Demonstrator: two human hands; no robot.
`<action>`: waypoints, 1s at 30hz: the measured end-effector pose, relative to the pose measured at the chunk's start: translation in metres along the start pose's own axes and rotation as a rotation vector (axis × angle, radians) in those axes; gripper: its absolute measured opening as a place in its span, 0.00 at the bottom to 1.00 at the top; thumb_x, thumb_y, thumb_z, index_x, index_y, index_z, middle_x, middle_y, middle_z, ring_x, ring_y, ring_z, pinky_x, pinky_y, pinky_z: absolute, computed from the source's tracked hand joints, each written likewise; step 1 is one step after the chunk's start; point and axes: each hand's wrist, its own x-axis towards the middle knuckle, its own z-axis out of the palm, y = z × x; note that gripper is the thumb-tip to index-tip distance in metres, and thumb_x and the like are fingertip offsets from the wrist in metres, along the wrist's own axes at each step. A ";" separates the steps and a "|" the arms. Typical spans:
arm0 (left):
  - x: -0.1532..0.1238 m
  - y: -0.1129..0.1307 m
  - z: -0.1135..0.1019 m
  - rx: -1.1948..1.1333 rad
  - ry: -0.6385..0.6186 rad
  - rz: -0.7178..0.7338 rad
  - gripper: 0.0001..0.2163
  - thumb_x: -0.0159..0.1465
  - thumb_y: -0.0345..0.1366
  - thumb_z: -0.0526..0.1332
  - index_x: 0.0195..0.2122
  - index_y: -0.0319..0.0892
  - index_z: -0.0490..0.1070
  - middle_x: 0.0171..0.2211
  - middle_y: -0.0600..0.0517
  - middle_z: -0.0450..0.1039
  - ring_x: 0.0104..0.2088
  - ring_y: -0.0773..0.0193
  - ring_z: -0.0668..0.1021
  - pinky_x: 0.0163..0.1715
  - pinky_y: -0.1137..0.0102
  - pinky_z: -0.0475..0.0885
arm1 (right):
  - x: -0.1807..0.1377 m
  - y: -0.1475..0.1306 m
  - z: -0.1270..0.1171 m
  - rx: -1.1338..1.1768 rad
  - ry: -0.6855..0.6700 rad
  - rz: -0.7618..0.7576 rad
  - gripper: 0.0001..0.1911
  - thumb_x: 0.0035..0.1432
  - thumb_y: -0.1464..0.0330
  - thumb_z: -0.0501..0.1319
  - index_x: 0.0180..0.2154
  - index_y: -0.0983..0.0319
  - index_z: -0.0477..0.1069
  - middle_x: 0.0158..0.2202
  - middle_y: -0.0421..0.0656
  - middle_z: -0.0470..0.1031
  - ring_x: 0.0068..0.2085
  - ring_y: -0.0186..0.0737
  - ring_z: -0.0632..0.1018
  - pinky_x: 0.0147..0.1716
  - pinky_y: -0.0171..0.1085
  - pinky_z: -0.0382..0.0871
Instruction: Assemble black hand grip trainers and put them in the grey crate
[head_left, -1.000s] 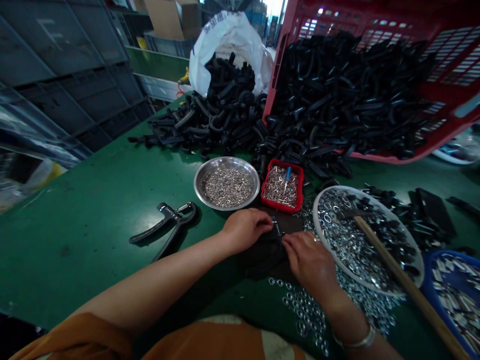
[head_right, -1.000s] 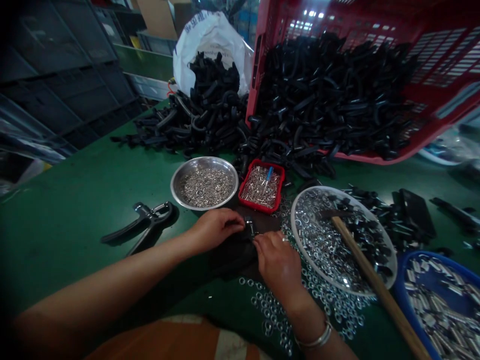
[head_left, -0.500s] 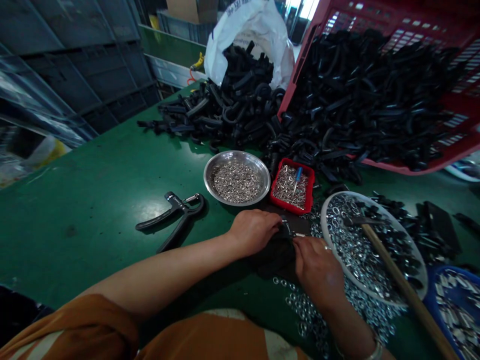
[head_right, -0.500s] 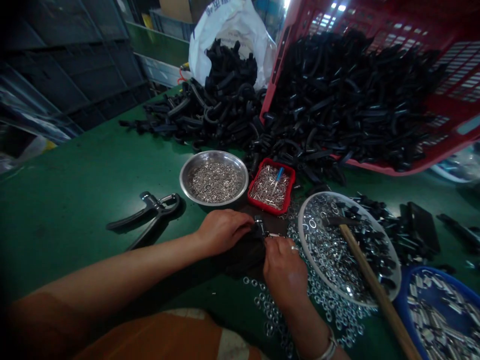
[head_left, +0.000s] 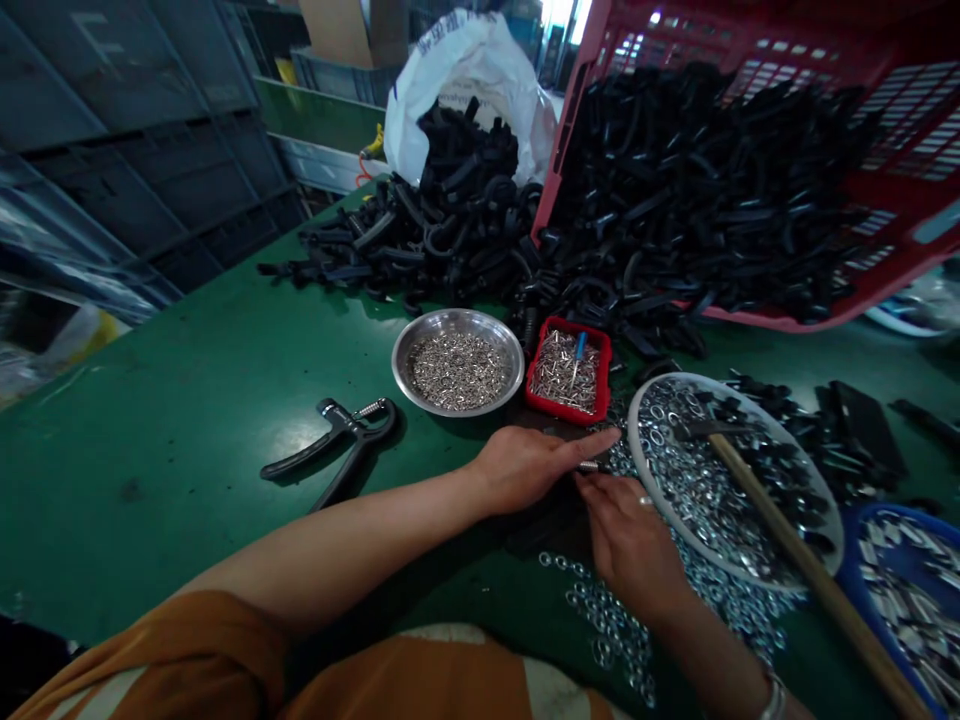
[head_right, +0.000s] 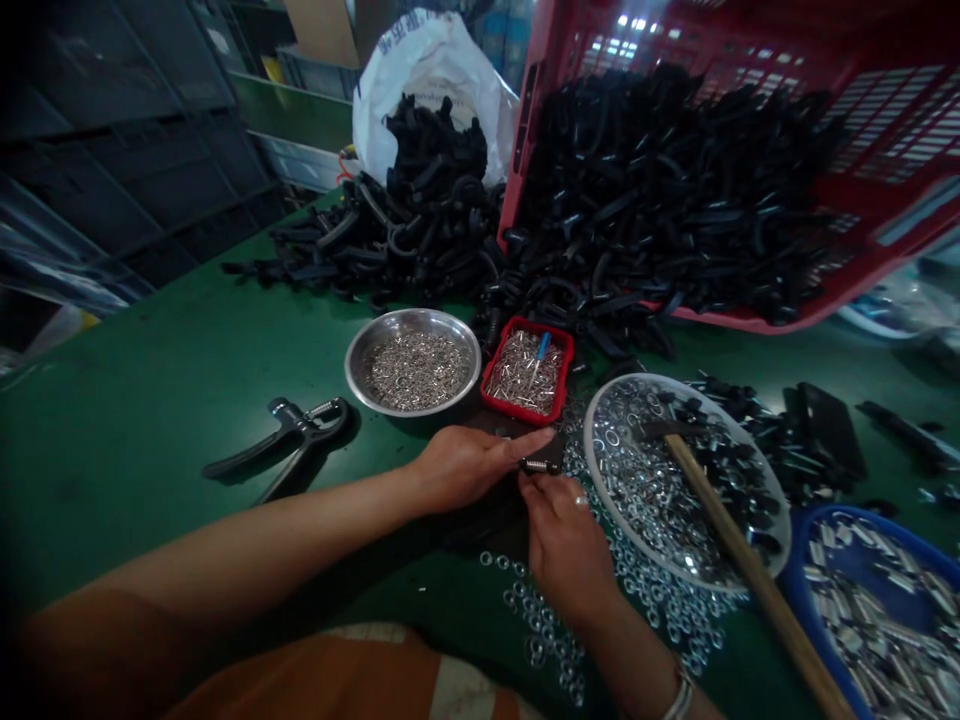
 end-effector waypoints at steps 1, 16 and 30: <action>0.001 0.000 0.000 0.015 -0.009 0.030 0.29 0.62 0.37 0.50 0.61 0.52 0.36 0.29 0.56 0.72 0.27 0.67 0.74 0.22 0.74 0.63 | -0.004 0.002 0.001 0.062 0.020 0.018 0.17 0.55 0.76 0.49 0.46 0.69 0.66 0.41 0.53 0.69 0.44 0.47 0.68 0.42 0.46 0.67; 0.001 0.006 0.011 0.158 0.085 0.170 0.23 0.64 0.36 0.47 0.60 0.52 0.44 0.25 0.58 0.70 0.25 0.68 0.72 0.22 0.73 0.62 | -0.016 0.009 0.003 0.335 0.101 0.123 0.13 0.57 0.73 0.52 0.45 0.65 0.67 0.41 0.50 0.68 0.43 0.45 0.68 0.42 0.48 0.66; -0.013 0.009 -0.007 0.173 -0.110 0.257 0.25 0.63 0.33 0.47 0.61 0.44 0.43 0.46 0.47 0.69 0.34 0.65 0.73 0.30 0.69 0.69 | -0.030 0.043 -0.029 0.083 0.151 0.177 0.13 0.57 0.70 0.50 0.42 0.64 0.67 0.43 0.50 0.69 0.46 0.48 0.69 0.43 0.50 0.66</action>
